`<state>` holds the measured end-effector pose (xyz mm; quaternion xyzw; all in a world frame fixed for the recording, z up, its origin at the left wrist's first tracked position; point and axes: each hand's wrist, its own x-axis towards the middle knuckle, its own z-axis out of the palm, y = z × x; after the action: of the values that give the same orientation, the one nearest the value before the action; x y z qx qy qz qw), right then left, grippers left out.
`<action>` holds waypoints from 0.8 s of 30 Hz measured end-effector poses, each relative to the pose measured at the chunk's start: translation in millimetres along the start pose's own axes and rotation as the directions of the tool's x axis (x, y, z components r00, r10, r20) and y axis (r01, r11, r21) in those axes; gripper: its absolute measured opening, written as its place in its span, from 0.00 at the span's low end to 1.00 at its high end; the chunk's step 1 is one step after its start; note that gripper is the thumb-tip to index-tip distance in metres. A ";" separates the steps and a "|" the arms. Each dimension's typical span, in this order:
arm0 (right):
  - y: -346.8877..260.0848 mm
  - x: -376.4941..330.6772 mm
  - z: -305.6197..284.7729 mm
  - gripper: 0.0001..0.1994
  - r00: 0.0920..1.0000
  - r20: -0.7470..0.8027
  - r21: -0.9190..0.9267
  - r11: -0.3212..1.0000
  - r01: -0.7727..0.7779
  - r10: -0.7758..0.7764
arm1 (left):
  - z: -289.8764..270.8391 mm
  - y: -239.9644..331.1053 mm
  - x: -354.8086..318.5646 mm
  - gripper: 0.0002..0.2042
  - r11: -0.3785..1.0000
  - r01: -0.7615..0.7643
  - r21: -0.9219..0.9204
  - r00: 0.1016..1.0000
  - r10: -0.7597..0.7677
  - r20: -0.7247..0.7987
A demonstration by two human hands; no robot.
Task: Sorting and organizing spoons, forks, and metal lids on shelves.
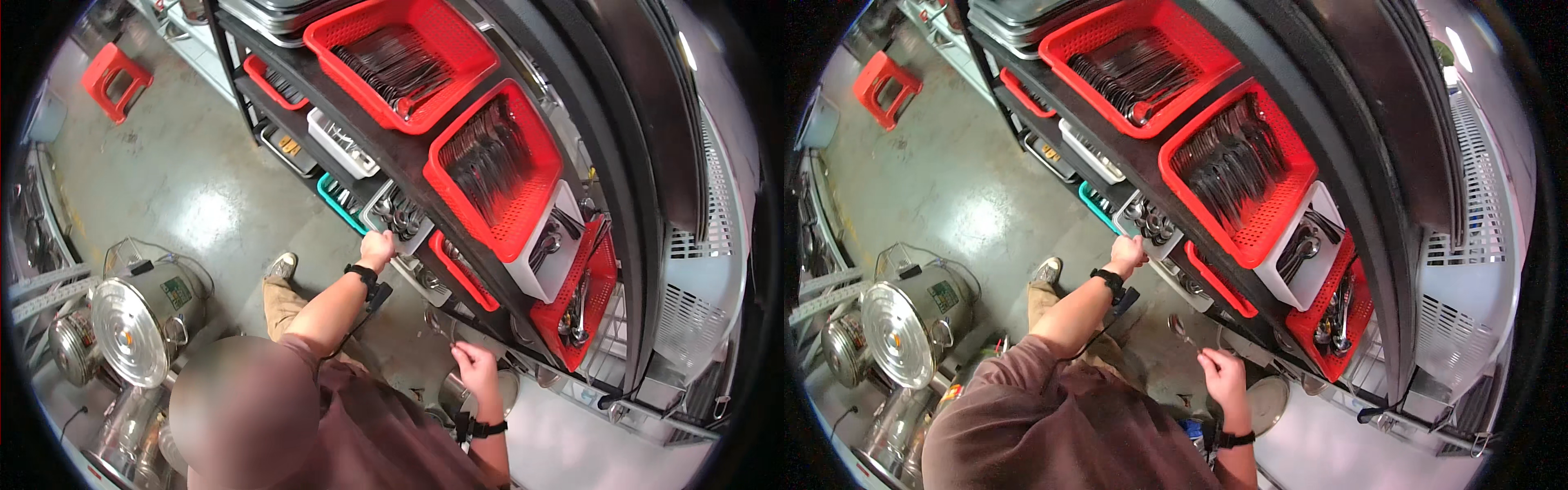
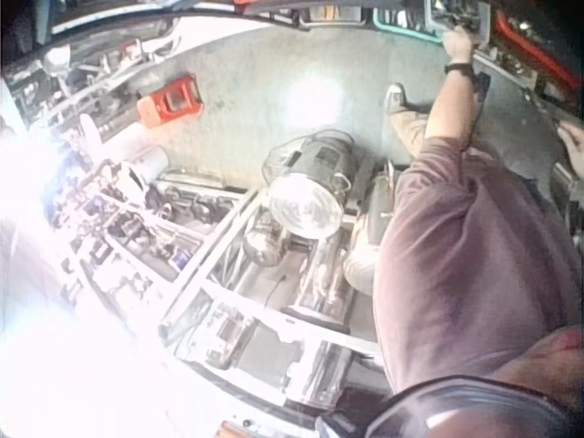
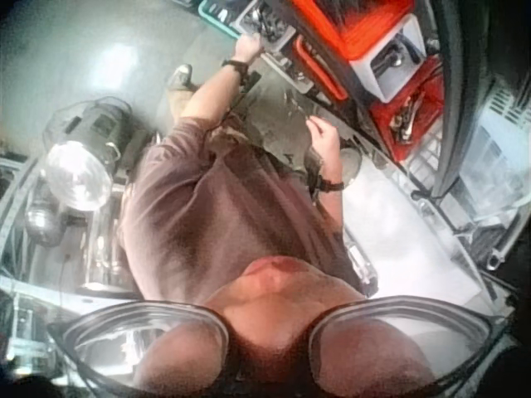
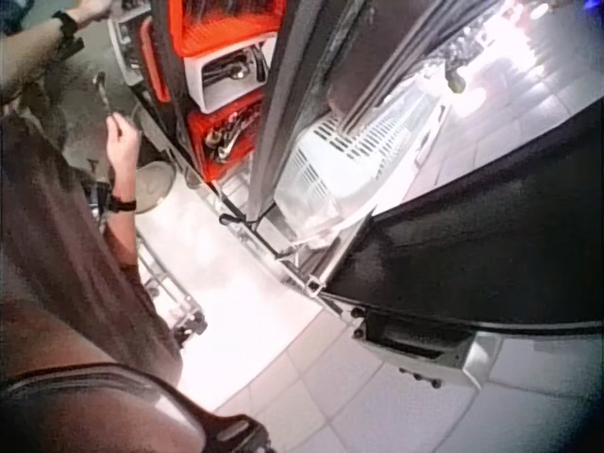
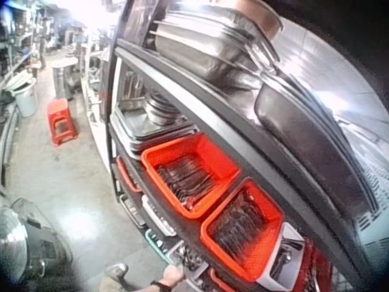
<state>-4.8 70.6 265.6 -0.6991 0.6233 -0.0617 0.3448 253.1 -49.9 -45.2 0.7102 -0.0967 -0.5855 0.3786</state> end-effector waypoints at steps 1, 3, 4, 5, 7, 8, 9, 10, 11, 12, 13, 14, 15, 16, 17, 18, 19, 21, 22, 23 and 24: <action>-0.3 13.8 -5.2 0.11 0.996 0.055 -0.080 0.994 0.072 -0.068 | -8.0 -3.8 -12.2 0.24 1.000 -0.012 -0.012 1.000 0.012 -0.015; -4.0 46.2 -6.9 0.10 0.970 0.120 -0.201 0.951 0.234 -0.213 | -23.7 -10.1 -36.7 0.22 1.000 -0.010 -0.026 1.000 0.011 0.009; -7.2 62.4 -4.4 0.10 0.948 0.153 -0.222 0.926 0.307 -0.278 | -32.9 -11.8 -46.5 0.22 0.999 0.017 -0.052 1.000 -0.017 0.010; -10.8 79.2 1.0 0.09 0.933 0.192 -0.218 0.914 0.343 -0.305 | -40.9 -13.2 -54.9 0.20 0.999 0.036 -0.025 0.999 -0.036 0.022; -18.1 114.7 14.3 0.09 0.885 0.259 -0.230 0.865 0.446 -0.387 | -51.0 -16.0 -69.0 0.20 0.998 0.046 -0.047 0.999 -0.045 0.024; -20.9 133.0 22.8 0.09 0.859 0.266 -0.241 0.833 0.498 -0.437 | -54.2 -18.7 -74.5 0.20 0.995 0.076 -0.062 0.997 -0.075 0.028; -23.8 152.9 33.5 0.09 0.832 0.272 -0.253 0.798 0.547 -0.484 | -55.3 -21.2 -78.6 0.19 0.989 0.083 -0.123 0.996 -0.082 0.018; -26.1 172.3 43.7 0.09 0.802 0.279 -0.265 0.761 0.592 -0.528 | -56.5 -22.6 -79.2 0.19 0.990 0.068 -0.123 0.998 -0.065 0.027; -27.6 191.5 52.9 0.09 0.788 0.300 -0.345 0.709 0.615 -0.538 | -57.3 -24.9 -79.4 0.19 0.989 0.068 -0.129 0.997 -0.063 0.041; -29.1 210.2 62.1 0.09 0.773 0.323 -0.421 0.649 0.634 -0.546 | -57.6 -26.7 -78.7 0.19 0.987 0.080 -0.136 0.996 -0.074 0.050; -29.7 224.4 73.7 0.07 0.818 0.309 -0.452 0.682 0.575 -0.485 | -56.5 -27.9 -77.6 0.19 0.991 0.071 -0.114 0.997 -0.065 0.050; -30.3 239.6 84.8 0.07 0.838 0.297 -0.431 0.719 0.546 -0.458 | -55.3 -29.0 -76.9 0.19 0.992 0.052 -0.111 0.998 -0.048 0.044; -31.1 254.1 96.7 0.09 0.858 0.282 -0.409 0.755 0.512 -0.429 | -54.2 -30.0 -77.2 0.20 0.994 0.039 -0.099 0.999 -0.036 0.032; -30.8 267.4 104.9 0.12 0.896 0.271 -0.405 0.803 0.438 -0.352 | -53.4 -30.3 -77.3 0.20 0.993 0.070 -0.092 0.997 -0.067 0.031; -29.5 276.4 116.3 0.06 0.919 0.202 -0.416 0.820 0.393 -0.338 | -52.4 -30.2 -77.9 0.21 0.994 0.084 -0.066 0.996 -0.083 0.014; -26.6 285.3 122.0 0.07 0.909 0.228 -0.457 0.786 0.417 -0.349 | -52.4 -30.0 -78.3 0.21 0.998 0.046 -0.034 0.999 -0.046 0.004; -24.3 294.5 130.2 0.07 0.897 0.257 -0.496 0.747 0.442 -0.360 | -53.1 -29.4 -78.6 0.21 0.999 0.048 -0.012 0.999 -0.048 0.009; -19.3 308.7 150.3 0.08 0.908 0.319 -0.576 0.705 0.414 -0.272 | -53.7 -28.5 -81.0 0.21 0.995 0.096 -0.027 0.995 -0.095 0.018; -14.9 309.3 154.4 0.08 0.854 0.330 -0.582 0.626 0.519 -0.402 | -54.3 -27.7 -81.8 0.21 0.999 0.042 0.034 0.999 -0.042 0.010; -11.5 308.2 158.2 0.09 0.817 0.342 -0.603 0.559 0.570 -0.464 | -54.6 -26.4 -82.1 0.20 0.997 0.016 0.080 1.000 -0.017 0.009; -10.0 308.0 162.4 0.10 0.792 0.356 -0.625 0.503 0.597 -0.497 | -55.0 -24.5 -81.3 0.20 0.992 -0.011 0.126 1.000 0.010 0.009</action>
<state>153.6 -145.3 42.8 -0.9383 0.3191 0.1234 0.0495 271.3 37.7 2.0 0.7298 -0.1388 -0.5790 0.3360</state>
